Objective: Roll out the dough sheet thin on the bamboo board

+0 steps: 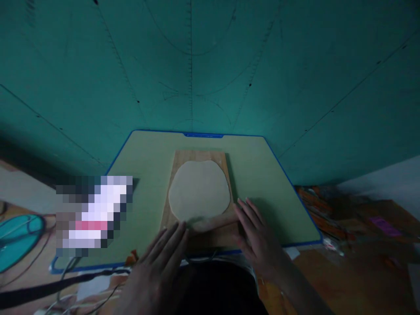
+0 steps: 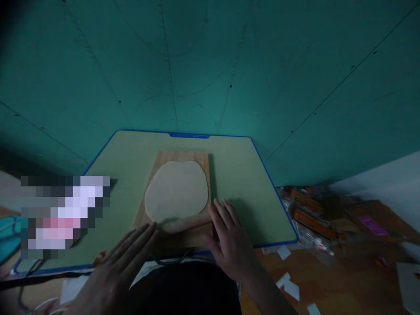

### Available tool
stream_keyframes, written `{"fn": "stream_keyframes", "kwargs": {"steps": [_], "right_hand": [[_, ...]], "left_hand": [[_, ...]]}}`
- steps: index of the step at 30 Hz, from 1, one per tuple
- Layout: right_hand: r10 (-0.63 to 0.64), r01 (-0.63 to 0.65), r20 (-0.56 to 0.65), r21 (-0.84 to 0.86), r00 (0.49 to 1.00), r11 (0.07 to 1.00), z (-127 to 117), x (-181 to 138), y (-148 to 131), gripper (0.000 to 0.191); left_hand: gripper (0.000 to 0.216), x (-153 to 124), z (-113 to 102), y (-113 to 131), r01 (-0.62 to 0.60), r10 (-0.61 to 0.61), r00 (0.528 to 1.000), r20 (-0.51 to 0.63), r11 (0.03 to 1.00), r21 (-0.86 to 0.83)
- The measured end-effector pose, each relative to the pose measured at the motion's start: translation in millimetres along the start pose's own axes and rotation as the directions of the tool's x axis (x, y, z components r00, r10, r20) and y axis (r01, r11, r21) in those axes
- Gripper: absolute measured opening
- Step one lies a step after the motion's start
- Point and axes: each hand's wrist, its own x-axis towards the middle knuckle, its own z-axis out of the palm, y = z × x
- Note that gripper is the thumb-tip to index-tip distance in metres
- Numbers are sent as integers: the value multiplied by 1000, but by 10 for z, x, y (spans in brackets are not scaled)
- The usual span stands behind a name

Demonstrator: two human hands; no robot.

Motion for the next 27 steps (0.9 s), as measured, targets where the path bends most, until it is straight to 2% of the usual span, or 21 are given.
{"fn": "stream_keyframes", "kwargs": {"steps": [2, 6, 10, 15, 18, 22, 27], "right_hand": [[-1, 1, 0, -20, 1000, 1000, 25, 45, 0, 64], [-44, 44, 2, -70, 999, 997, 92, 431, -3, 56], [-107, 108, 17, -71, 994, 992, 134, 792, -108, 50], [-212, 218, 116, -43, 970, 975, 170, 990, -338, 51], [-247, 257, 143, -54, 958, 965, 206, 1060, -440, 57], [-265, 279, 141, -93, 954, 956, 246, 1174, -443, 66], [-215, 236, 161, -122, 963, 964, 289, 1532, -300, 62]], "left_hand": [[62, -15, 72, 51, 32, -30, 999, -40, 998, 50], [59, 10, 257, -16, 165, -158, 985, -71, 980, 106], [47, -15, 288, -333, 225, -219, 974, -57, 964, 140], [37, 14, 214, -709, 300, -275, 946, -169, 943, 144], [44, 142, 234, -770, 320, -306, 946, -103, 934, 157], [58, 391, 321, -833, 377, -384, 923, -24, 891, 253], [52, 818, 394, -1107, 455, -470, 883, 7, 857, 241]]}}
